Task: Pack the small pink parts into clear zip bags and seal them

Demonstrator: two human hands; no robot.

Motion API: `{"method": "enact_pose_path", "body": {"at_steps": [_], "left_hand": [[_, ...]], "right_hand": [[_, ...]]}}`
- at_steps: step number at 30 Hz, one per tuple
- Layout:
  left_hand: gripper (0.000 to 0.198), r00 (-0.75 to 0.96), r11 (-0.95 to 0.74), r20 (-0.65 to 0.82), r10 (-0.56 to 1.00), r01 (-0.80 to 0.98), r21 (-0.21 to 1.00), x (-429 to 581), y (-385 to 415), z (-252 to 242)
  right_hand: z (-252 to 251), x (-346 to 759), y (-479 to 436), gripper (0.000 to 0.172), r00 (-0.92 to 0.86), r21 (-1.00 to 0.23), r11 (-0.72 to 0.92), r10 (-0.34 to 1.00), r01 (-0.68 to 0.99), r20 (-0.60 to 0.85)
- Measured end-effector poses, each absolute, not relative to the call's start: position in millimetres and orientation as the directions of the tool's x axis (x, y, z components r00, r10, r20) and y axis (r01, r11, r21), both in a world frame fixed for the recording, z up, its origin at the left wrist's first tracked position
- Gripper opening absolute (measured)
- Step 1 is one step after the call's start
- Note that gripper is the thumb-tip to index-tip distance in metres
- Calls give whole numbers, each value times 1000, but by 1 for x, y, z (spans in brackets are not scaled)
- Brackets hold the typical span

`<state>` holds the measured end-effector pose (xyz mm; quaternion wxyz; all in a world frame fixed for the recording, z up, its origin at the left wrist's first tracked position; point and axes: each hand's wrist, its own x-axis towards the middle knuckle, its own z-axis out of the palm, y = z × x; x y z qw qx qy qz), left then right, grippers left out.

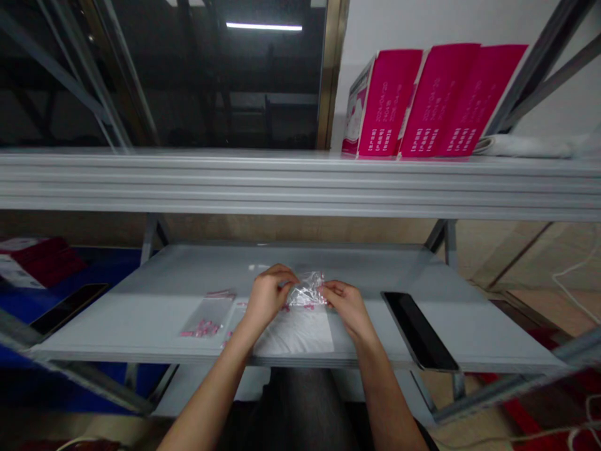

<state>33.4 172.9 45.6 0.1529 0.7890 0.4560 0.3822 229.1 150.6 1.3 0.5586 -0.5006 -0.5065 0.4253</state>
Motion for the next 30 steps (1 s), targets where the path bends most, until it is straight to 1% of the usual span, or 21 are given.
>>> {"method": "enact_pose_path", "body": {"at_steps": [4,7,9,11,12,13,15,16,19,22,24,25,27,30], "left_hand": [[19,187,-505,479,858,479,718,6,126,20],[20,99,-453,457,884,426,784,-12,100,-2],[16,-33,-384,429,903,390,837,-17,84,-9],[17,-134,-315,381,915,356,880,-15,68,-8],[17,-120,-293,348,930,333,896,-12,60,-6],[18,-54,-273,303,951,308,911,-7,52,-4],[27,93,-250,232,968,285,926,3,40,0],[31,139,-232,199,970,288,929,7,36,1],[37,208,-141,83,975,281,949,14,30,-1],[39,263,-61,-7,965,248,967,11,28,-5],[35,275,-65,-9,961,259,964,9,27,-5],[33,267,-82,5,964,281,956,9,27,-4],[27,233,-131,48,971,355,926,11,25,-1],[19,172,-192,123,977,468,863,14,23,2]], "right_hand": [[-2,218,104,36,-48,-996,27,998,-80,31],[-11,210,76,37,-158,-973,-121,983,-199,-90],[-16,204,64,37,-170,-953,-195,973,-230,-158],[-18,196,55,34,-154,-958,-211,971,-196,-182],[-19,191,52,32,-155,-964,-202,972,-173,-176],[-19,185,48,30,-166,-970,-185,973,-156,-159],[-18,173,43,26,-198,-978,-149,973,-144,-119],[-17,168,40,25,-218,-979,-147,969,-143,-113],[-16,161,36,21,-283,-970,-199,947,-143,-152],[-13,165,35,15,-345,-960,-234,923,-154,-170],[-11,169,35,14,-361,-971,-207,920,-119,-151],[-10,171,34,14,-337,-982,-173,931,-73,-139],[-7,170,31,13,-244,-994,-86,965,63,-99],[-3,165,28,15,-120,-971,6,992,239,-23]]}}
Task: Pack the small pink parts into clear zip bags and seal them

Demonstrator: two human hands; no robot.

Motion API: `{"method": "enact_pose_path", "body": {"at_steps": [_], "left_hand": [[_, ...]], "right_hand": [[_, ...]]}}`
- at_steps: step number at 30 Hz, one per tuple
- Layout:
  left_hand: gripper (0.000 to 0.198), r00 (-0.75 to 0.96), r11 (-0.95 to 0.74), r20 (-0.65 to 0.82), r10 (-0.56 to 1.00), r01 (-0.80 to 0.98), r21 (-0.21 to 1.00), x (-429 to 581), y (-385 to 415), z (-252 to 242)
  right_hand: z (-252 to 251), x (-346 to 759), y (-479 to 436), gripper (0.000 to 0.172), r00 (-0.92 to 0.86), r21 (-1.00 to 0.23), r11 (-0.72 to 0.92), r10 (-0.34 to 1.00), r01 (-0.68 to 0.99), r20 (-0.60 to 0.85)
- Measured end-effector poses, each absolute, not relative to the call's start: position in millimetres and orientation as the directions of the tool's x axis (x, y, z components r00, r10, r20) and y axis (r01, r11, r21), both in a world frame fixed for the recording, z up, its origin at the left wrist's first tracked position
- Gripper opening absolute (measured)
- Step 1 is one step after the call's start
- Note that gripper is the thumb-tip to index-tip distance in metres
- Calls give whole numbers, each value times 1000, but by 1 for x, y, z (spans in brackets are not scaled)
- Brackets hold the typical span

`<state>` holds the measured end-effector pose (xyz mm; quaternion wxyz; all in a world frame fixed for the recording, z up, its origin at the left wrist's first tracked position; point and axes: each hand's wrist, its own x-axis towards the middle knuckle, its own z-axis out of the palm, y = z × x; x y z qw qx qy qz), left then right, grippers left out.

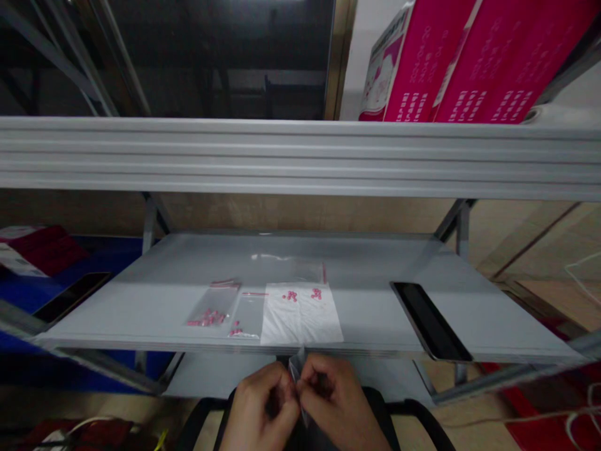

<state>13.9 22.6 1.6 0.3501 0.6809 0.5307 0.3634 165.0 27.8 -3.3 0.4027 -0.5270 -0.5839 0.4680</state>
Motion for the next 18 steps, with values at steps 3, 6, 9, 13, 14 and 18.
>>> {"method": "enact_pose_path", "body": {"at_steps": [3,6,9,13,14,18], "left_hand": [[17,64,-231,235,970,547,804,14,23,1],[20,44,-304,340,939,564,768,11,23,0],[16,106,-437,455,884,533,725,6,24,-1],[91,276,-573,510,815,518,635,3,26,-8],[86,292,-579,507,811,521,627,3,27,-10],[58,229,-509,459,859,493,706,10,30,-11]], "right_hand": [[0,162,28,18,-9,-932,68,998,356,69],[3,164,31,17,-7,-926,95,995,366,100],[6,167,32,16,-48,-951,102,995,293,92],[8,169,30,13,-83,-964,87,994,250,69],[8,169,30,12,-85,-963,84,994,255,64],[5,171,32,12,-54,-940,80,996,331,65]]}}
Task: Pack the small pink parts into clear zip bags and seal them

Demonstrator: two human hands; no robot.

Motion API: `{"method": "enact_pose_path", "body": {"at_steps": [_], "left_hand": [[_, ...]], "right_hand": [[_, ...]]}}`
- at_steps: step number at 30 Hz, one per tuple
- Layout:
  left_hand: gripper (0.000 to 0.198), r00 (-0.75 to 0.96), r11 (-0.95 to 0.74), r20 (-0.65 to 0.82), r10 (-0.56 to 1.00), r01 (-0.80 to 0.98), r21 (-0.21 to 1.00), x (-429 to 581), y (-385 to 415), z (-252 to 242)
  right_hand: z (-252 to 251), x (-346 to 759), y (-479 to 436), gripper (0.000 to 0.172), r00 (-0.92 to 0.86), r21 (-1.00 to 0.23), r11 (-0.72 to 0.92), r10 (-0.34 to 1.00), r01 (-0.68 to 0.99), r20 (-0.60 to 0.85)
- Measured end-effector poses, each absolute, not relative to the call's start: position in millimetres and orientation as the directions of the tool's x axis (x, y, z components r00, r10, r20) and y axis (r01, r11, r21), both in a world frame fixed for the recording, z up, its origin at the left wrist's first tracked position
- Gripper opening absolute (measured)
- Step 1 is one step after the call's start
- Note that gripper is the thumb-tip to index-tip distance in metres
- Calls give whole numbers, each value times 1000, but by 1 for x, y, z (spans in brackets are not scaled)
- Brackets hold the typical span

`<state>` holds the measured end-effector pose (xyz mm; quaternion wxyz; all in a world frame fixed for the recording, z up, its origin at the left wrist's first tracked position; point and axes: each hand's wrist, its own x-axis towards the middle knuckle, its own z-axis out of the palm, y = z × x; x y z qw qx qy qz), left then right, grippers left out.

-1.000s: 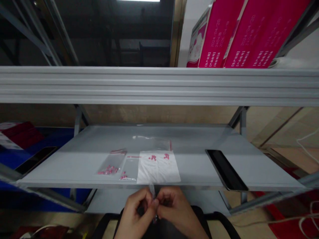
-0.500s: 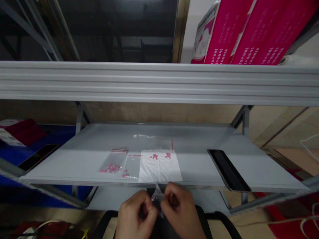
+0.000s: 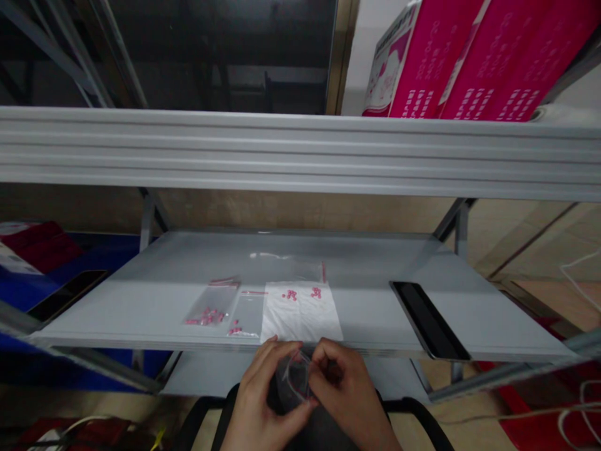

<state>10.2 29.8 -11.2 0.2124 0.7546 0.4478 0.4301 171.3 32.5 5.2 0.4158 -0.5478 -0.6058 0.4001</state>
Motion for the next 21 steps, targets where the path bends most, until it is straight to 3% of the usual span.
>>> {"method": "enact_pose_path", "body": {"at_steps": [8,14,18,21], "left_hand": [[54,165,-419,385,908,344,841,20,34,-9],[37,126,-316,292,948,266,911,21,35,-17],[31,42,-257,255,966,251,933,24,38,-26],[41,-8,-319,336,942,295,901,29,39,-32]], "right_hand": [[-1,176,40,12,-66,-875,104,994,473,83],[-3,181,47,17,-101,-874,141,989,466,105],[-15,194,78,31,117,-778,181,943,602,310],[-27,202,109,17,223,-647,157,857,746,465]]}}
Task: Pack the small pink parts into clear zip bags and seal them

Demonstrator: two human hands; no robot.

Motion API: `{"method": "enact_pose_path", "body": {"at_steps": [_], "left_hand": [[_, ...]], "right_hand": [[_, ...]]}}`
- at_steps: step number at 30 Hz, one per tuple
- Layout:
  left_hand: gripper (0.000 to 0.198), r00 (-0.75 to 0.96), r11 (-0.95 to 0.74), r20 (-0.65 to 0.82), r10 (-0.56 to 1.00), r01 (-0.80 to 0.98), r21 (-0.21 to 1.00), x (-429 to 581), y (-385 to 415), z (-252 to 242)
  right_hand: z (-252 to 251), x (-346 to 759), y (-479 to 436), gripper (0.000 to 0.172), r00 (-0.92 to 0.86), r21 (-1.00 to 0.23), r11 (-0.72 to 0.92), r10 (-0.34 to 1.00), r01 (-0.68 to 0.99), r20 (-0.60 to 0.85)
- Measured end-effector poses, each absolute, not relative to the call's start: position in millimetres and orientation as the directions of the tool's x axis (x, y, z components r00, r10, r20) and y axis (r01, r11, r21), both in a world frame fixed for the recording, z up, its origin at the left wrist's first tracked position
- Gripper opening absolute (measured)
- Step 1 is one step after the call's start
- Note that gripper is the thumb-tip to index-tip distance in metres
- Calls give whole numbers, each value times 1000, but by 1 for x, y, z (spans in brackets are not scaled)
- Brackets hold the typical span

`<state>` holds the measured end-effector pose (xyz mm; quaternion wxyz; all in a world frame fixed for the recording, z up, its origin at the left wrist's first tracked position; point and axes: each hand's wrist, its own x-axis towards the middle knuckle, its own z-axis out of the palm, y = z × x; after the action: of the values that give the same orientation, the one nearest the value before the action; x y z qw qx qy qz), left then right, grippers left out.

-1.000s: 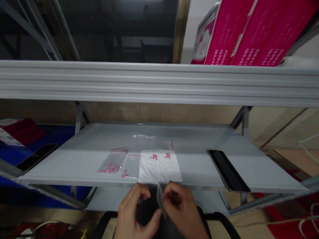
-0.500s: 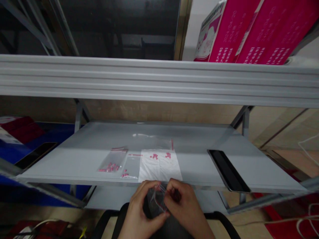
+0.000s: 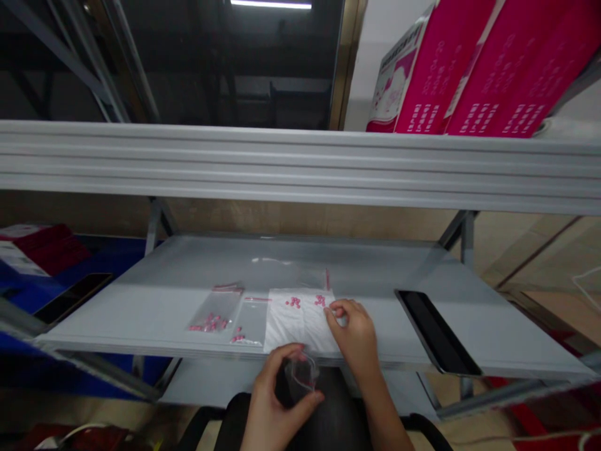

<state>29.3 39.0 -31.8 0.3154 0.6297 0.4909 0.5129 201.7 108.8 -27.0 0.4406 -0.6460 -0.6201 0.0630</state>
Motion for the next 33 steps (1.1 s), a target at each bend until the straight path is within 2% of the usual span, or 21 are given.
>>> {"method": "enact_pose_path", "body": {"at_steps": [3,6,12,14,16,18,21,24,27,33], "left_hand": [[47,-24,-405,443,896,359,841,33,40,-37],[49,-29,-447,496,868,388,806,33,42,-44],[48,-49,-386,439,897,398,832,29,45,-57],[46,-79,-351,408,909,382,855,30,45,-56],[43,-118,-320,383,916,358,877,32,45,-51],[41,-151,-302,365,919,330,895,34,45,-47],[41,-154,-285,340,928,296,912,34,45,-44],[42,-112,-240,282,953,291,926,31,45,-46],[44,-102,-209,246,964,282,936,30,45,-48],[46,-130,-235,273,953,246,940,34,46,-47]], "right_hand": [[-37,203,129,8,222,-614,147,846,776,484],[-42,201,138,9,208,-602,155,847,784,489],[-28,199,129,10,150,-630,234,857,741,494],[-13,198,114,9,52,-669,314,883,674,467],[3,195,95,9,-113,-752,392,911,530,396],[16,192,80,10,-227,-812,405,913,421,338],[21,191,74,10,-292,-845,397,908,359,302],[5,200,90,14,-165,-779,396,917,486,363],[-19,211,115,15,68,-671,283,893,685,446],[-44,211,143,15,173,-627,190,866,755,470]]}}
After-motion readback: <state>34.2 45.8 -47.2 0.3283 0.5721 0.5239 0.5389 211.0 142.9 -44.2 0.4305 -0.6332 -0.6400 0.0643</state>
